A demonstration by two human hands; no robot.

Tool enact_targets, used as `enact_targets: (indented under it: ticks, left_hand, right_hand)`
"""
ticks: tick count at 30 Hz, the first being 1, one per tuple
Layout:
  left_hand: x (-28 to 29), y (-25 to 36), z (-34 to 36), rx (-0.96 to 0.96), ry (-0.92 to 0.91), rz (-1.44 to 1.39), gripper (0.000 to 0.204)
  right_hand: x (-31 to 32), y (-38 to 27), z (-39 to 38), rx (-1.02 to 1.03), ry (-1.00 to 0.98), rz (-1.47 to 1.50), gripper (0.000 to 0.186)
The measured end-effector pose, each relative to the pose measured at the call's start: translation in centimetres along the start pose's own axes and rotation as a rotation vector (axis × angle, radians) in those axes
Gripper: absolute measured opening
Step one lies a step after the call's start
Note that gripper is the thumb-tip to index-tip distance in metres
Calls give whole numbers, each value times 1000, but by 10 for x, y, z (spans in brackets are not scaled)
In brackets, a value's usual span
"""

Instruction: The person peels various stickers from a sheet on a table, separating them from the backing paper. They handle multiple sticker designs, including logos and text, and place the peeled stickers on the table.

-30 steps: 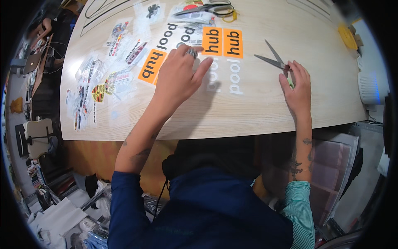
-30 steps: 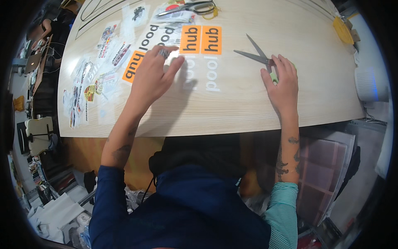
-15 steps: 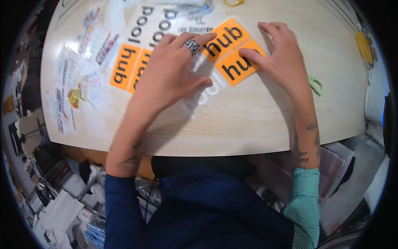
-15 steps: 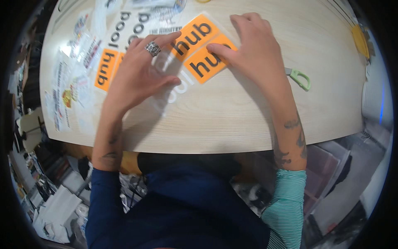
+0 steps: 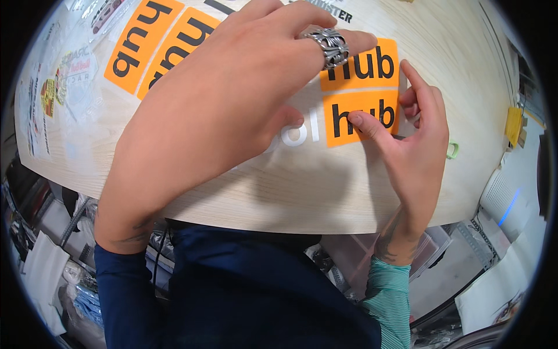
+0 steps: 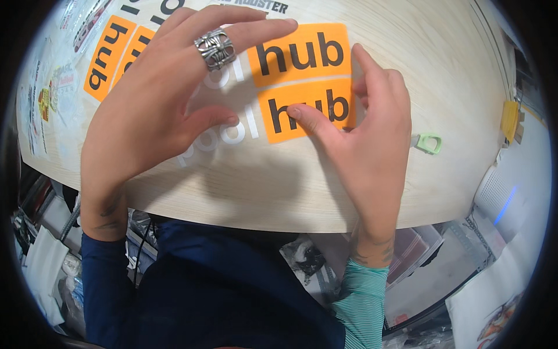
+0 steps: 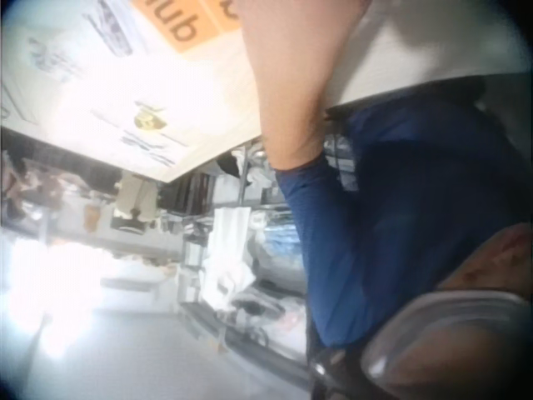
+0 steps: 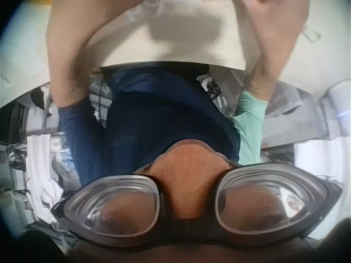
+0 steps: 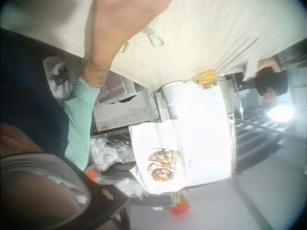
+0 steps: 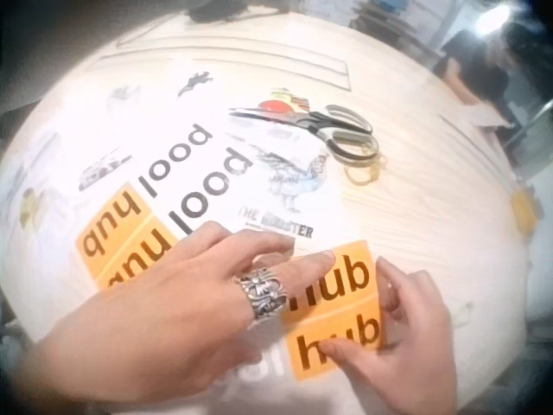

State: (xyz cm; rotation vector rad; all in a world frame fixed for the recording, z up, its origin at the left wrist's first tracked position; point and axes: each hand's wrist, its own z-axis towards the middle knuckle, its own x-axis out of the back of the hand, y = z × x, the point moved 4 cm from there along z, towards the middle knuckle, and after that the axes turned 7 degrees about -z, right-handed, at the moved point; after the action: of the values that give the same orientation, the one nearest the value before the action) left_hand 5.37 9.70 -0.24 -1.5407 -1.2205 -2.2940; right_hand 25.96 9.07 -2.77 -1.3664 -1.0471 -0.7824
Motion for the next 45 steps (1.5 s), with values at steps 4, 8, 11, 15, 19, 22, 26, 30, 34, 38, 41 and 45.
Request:
enact_targets:
  ticks: [4,8,11,15,19,22,26,30,34,38,41,45]
  left_hand:
    - [-2,6,-1,-23,11,24,67]
    - [-8,8,-2,-30,44,28,69]
    - [-11,9,-2,-28,69,32,71]
    - [-12,9,-1,-25,114,24,73]
    - [-7,9,2,-22,190,-6,76]
    - [-3,0,1,17,377,-156,77]
    - [5,-30,3,135,744,-517,80]
    - [-4,-46,4,429,556,-1122,77]
    - [-7,-29,1,487,681,-1321,66]
    - [17,-19,2,109,660,-1488,55]
    - [12,-35,-8,135,695,-1270,40]
    - [18,-20,-10,70,688,-1354,20]
  right_hand:
    - [-2,-6,-6,103,114,-193,79]
    - [-2,-8,-4,157,170,-208,71]
    - [0,-10,-2,128,135,-99,66]
    - [2,-6,0,-52,-5,480,67]
    - [8,4,5,-53,25,916,59]
    - [17,23,7,-22,90,939,41]
    - [29,47,11,17,198,1195,29]
    - [42,66,12,208,165,1392,31]
    - [49,61,8,186,244,1390,28]
    - [50,60,2,112,386,1201,24]
    - [55,63,-5,120,458,1071,23]
    - [59,61,-10,139,512,964,22]
